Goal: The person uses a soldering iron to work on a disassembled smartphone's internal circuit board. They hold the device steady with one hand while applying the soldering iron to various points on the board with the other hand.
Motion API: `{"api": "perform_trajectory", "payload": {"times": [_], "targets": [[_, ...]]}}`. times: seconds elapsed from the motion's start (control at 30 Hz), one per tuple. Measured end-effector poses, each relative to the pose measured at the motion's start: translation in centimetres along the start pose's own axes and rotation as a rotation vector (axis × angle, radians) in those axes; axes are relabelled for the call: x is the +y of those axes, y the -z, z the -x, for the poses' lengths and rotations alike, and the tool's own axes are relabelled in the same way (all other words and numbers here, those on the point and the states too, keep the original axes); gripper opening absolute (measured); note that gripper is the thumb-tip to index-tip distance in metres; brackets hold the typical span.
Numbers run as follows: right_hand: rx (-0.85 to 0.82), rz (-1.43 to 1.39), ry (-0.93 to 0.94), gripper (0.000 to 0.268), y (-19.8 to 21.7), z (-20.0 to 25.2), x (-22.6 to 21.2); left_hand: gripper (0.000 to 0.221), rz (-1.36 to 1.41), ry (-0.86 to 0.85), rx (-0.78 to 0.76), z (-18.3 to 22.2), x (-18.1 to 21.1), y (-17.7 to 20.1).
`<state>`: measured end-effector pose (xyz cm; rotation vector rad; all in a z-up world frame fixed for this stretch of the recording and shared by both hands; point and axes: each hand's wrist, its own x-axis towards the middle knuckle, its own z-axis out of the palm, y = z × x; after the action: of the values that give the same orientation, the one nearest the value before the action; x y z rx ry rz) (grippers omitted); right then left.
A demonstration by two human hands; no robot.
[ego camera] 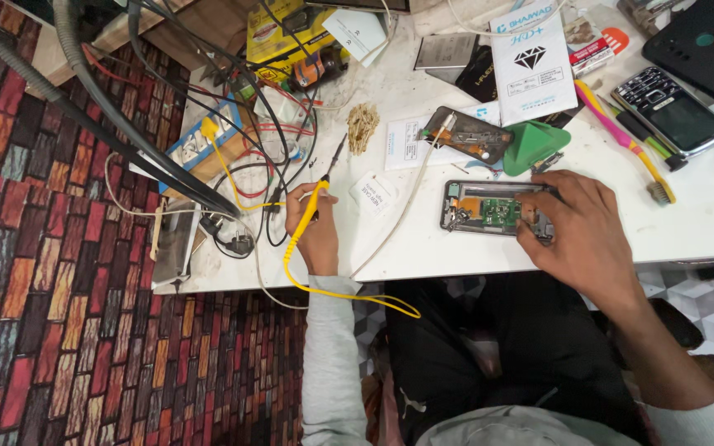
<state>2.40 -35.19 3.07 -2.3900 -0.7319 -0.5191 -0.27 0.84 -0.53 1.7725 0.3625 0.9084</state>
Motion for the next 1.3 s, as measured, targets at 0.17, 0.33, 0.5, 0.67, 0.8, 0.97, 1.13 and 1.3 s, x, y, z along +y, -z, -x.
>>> {"api": "perform_trajectory", "payload": {"times": [0.17, 0.33, 0.5, 0.67, 0.8, 0.97, 1.13, 1.3], "targets": [[0.027, -0.024, 0.008, 0.029, 0.3, -0.1, -0.5, 0.016, 0.061, -0.041, 0.003, 0.2, 1.4, 0.1], [0.029, -0.053, 0.024, 0.030, 0.4, -0.2, -0.3, 0.016, 0.160, -0.085, -0.045, 3.4, 4.2, 1.1], [0.031, -0.065, 0.050, 0.036, 0.3, -0.1, 0.0, 0.018, 0.240, -0.025, -0.134, 10.8, 5.7, 1.2], [0.004, -0.075, 0.029, 0.036, 0.5, -0.1, -0.1, 0.019, 0.310, -0.001, -0.245, 15.3, 5.0, 0.0], [-0.008, -0.071, 0.027, 0.035, 0.7, -0.2, -0.2, 0.018, 0.366, 0.037, -0.288, 15.8, 4.2, -0.5], [-0.012, -0.061, 0.016, 0.037, 0.8, -0.5, -0.3, 0.017, 0.378, 0.016, -0.374, 14.7, 3.9, -1.2], [-0.032, -0.061, 0.001, 0.037, 0.7, -0.5, -0.1, 0.016, 0.377, 0.010, -0.413, 13.8, 3.6, -1.3], [-0.029, -0.066, -0.013, 0.036, 0.6, -0.7, 0.0, 0.015, 0.407, 0.001, -0.428, 12.4, 2.9, -0.9]]}}
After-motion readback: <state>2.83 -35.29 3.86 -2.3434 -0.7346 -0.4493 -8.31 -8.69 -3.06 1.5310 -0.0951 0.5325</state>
